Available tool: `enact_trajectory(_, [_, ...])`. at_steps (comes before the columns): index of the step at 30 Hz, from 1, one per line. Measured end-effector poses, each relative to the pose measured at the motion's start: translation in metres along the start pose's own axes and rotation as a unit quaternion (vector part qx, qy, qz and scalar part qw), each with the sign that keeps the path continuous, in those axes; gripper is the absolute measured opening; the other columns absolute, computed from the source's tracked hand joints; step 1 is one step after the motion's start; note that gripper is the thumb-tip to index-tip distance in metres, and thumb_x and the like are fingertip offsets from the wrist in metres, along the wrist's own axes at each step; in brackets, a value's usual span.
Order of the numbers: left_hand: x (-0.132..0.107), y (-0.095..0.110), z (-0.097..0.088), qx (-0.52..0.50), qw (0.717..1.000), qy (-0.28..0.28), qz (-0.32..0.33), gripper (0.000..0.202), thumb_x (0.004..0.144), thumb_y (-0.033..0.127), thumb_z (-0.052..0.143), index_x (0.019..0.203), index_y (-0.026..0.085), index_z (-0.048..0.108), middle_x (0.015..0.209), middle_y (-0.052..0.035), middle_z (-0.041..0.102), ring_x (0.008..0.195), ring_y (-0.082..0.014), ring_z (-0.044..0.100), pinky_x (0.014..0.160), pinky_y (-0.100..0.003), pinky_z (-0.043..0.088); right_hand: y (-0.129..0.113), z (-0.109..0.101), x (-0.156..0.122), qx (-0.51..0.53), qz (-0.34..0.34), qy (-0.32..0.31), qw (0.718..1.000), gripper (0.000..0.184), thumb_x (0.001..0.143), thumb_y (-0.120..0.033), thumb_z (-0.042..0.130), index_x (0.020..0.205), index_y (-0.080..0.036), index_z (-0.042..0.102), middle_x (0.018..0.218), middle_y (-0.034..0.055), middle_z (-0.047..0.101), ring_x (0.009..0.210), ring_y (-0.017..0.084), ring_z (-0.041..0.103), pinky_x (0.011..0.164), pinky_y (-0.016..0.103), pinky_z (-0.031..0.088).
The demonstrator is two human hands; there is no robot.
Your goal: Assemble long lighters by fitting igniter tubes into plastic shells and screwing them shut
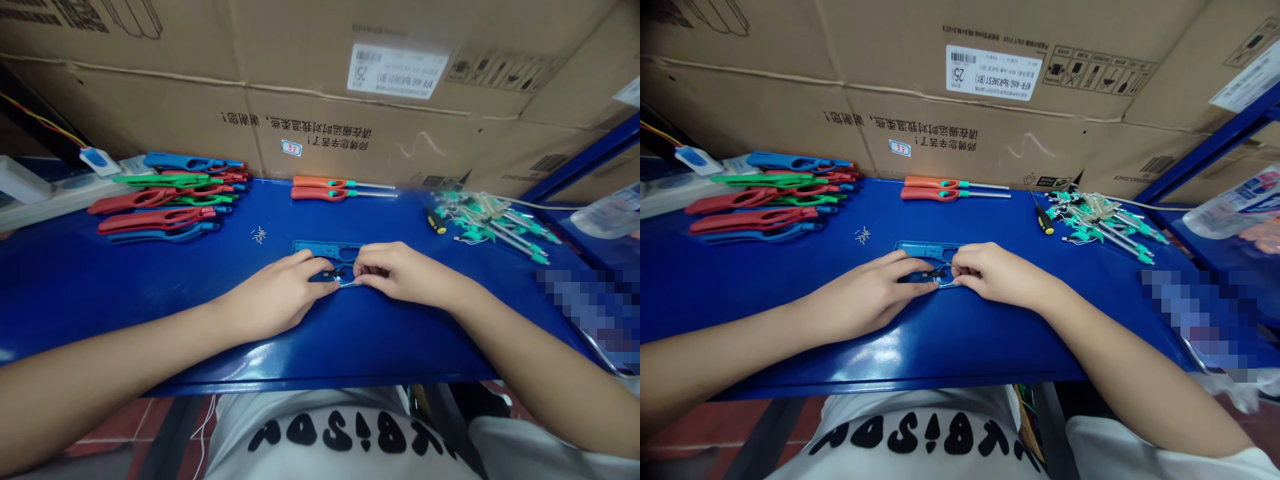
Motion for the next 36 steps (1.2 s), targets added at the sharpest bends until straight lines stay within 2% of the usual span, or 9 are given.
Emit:
enact_trajectory(7, [0.000,-0.001,-0.002,-0.006,1.000,-0.004,-0.002,0.040,0.096,0.012,0.049,0.132,0.020,0.065,0.131,-0.0147,0.060,0.114,-0.0303,0.057,0.094,-0.046,0.055,-0.001,-0.007,-0.003,0.037,0.012,-0.017,0.999,0.003,0.092,-0.017,0.063,0.091,-0.017,0.066,0.086,0.0026,0.065,0.071,0.012,0.055,0.064,0.024,0.043])
enact_trajectory(14, [0.000,-0.003,-0.001,-0.002,1.000,0.008,-0.007,0.038,0.098,0.014,0.047,0.130,0.022,0.066,0.129,-0.0123,0.061,0.112,-0.0286,0.057,0.094,-0.045,0.055,-0.009,-0.016,-0.009,0.081,-0.037,-0.087,0.992,0.017,0.090,-0.018,0.062,0.105,-0.019,0.070,0.103,0.0052,0.064,0.077,0.012,0.057,0.070,0.024,0.048])
enact_trajectory(16, [0.000,-0.003,-0.001,0.001,1.000,0.008,-0.009,0.038,0.099,0.015,0.045,0.131,0.023,0.066,0.130,-0.0124,0.061,0.111,-0.0281,0.058,0.094,-0.045,0.055,-0.008,-0.024,-0.010,0.064,-0.022,-0.060,0.996,0.017,0.092,-0.023,0.060,0.104,-0.020,0.071,0.106,0.0067,0.065,0.079,0.013,0.059,0.072,0.026,0.049])
enact_trajectory(19, [0.000,-0.002,-0.002,0.013,1.000,0.005,-0.008,0.039,0.100,0.015,0.045,0.132,0.022,0.065,0.131,-0.0126,0.061,0.111,-0.0281,0.058,0.093,-0.044,0.056,0.006,-0.046,-0.018,-0.054,0.095,0.059,0.992,0.019,0.093,-0.031,0.057,0.101,-0.020,0.070,0.092,0.0067,0.069,0.077,0.018,0.062,0.072,0.031,0.049])
enact_trajectory(21, [-0.001,-0.002,-0.003,0.020,1.000,0.004,-0.008,0.039,0.099,0.014,0.046,0.132,0.021,0.066,0.131,-0.0128,0.061,0.112,-0.0287,0.059,0.092,-0.044,0.056,0.025,-0.065,-0.029,-0.172,0.238,0.123,0.948,0.023,0.092,-0.030,0.053,0.105,-0.021,0.069,0.080,0.0062,0.069,0.071,0.021,0.063,0.068,0.034,0.047])
enact_trajectory(25, [0.000,-0.001,-0.003,0.034,0.999,0.007,-0.004,0.039,0.098,0.013,0.047,0.131,0.020,0.066,0.135,-0.0125,0.061,0.111,-0.0295,0.060,0.090,-0.044,0.057,0.071,-0.096,-0.055,-0.310,0.442,0.069,0.839,0.034,0.079,-0.020,0.057,0.111,-0.023,0.067,0.103,0.0130,0.072,0.092,0.033,0.067,0.069,0.037,0.049])
enact_trajectory(27, [0.000,-0.001,-0.002,0.040,0.999,0.012,0.007,0.039,0.097,0.013,0.048,0.132,0.019,0.065,0.138,-0.0115,0.061,0.112,-0.0299,0.060,0.089,-0.044,0.058,0.091,-0.104,-0.066,-0.316,0.492,0.052,0.810,0.035,0.072,-0.018,0.061,0.106,-0.023,0.068,0.104,0.0144,0.071,0.093,0.037,0.067,0.065,0.039,0.050])
enact_trajectory(30, [-0.001,-0.001,0.000,0.033,0.998,0.033,0.030,0.038,0.097,0.012,0.048,0.131,0.015,0.064,0.137,-0.0089,0.063,0.113,-0.0282,0.060,0.091,-0.042,0.058,0.112,-0.107,-0.076,-0.297,0.536,0.036,0.789,0.029,0.068,-0.017,0.065,0.095,-0.024,0.070,0.100,0.0132,0.071,0.091,0.038,0.068,0.064,0.041,0.051])
enact_trajectory(36, [-0.004,-0.002,0.000,0.013,0.996,0.057,0.061,0.038,0.097,0.010,0.047,0.131,0.011,0.063,0.132,-0.0091,0.067,0.118,-0.0270,0.060,0.096,-0.042,0.056,0.129,-0.103,-0.080,-0.256,0.549,0.030,0.795,0.011,0.065,-0.015,0.069,0.073,-0.023,0.067,0.072,0.0079,0.067,0.070,0.029,0.066,0.058,0.036,0.048])
Point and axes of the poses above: each hand's wrist, its own x-axis towards the middle knuckle, its own z-axis out of the palm, y = z × x, the point moved 1 cm from there along x, towards the middle knuckle
